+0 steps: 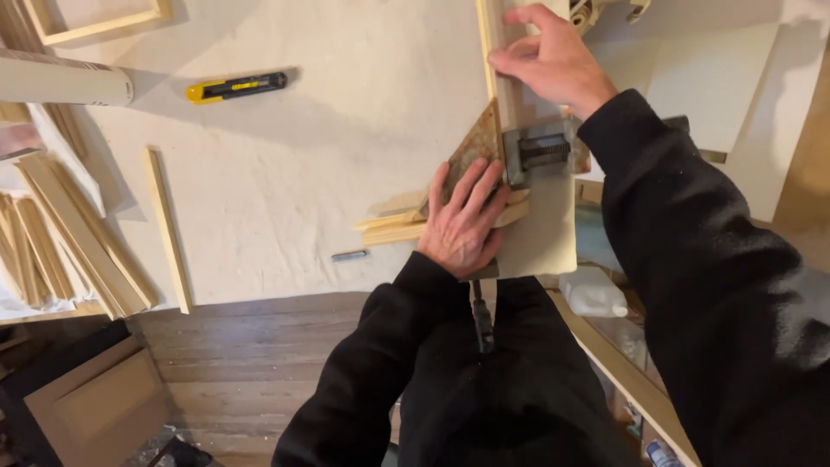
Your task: Assembling wooden picture frames using a miter clamp, glue, and hammer.
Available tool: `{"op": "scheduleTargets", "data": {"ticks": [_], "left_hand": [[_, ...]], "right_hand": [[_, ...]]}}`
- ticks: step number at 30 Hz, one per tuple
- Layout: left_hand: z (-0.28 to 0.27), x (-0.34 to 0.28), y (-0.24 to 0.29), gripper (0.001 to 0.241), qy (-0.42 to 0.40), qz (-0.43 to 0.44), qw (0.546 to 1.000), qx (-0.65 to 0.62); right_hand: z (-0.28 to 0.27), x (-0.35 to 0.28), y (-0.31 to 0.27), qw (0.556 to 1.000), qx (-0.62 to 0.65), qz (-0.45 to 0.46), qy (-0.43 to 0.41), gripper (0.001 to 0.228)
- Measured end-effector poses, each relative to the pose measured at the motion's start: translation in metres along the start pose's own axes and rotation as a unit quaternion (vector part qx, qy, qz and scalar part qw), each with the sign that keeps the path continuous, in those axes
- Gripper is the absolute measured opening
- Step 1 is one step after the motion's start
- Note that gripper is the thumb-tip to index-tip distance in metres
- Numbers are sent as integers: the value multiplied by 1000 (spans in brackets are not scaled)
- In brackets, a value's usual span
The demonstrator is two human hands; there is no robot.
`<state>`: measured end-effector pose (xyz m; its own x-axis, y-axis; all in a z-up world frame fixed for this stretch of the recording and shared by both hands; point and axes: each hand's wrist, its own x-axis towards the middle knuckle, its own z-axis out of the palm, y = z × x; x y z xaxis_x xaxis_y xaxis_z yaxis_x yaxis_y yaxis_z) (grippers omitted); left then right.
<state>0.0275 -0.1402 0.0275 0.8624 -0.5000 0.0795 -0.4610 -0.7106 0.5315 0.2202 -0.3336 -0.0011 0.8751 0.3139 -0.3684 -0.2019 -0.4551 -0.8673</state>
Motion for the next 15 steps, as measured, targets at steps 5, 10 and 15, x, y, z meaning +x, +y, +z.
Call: {"op": "scheduleTargets", "data": {"ticks": [5, 10, 15], "left_hand": [[4, 1, -2, 65, 0, -14, 1000, 23], [8, 3, 0, 62, 3, -18, 999, 26], [16, 4, 0, 60, 14, -26, 999, 43]], "right_hand": [[6, 9, 7, 995, 92, 27, -24, 54], [4, 10, 4, 999, 41, 17, -28, 50], [8, 14, 20, 997, 71, -3, -23, 48]]}}
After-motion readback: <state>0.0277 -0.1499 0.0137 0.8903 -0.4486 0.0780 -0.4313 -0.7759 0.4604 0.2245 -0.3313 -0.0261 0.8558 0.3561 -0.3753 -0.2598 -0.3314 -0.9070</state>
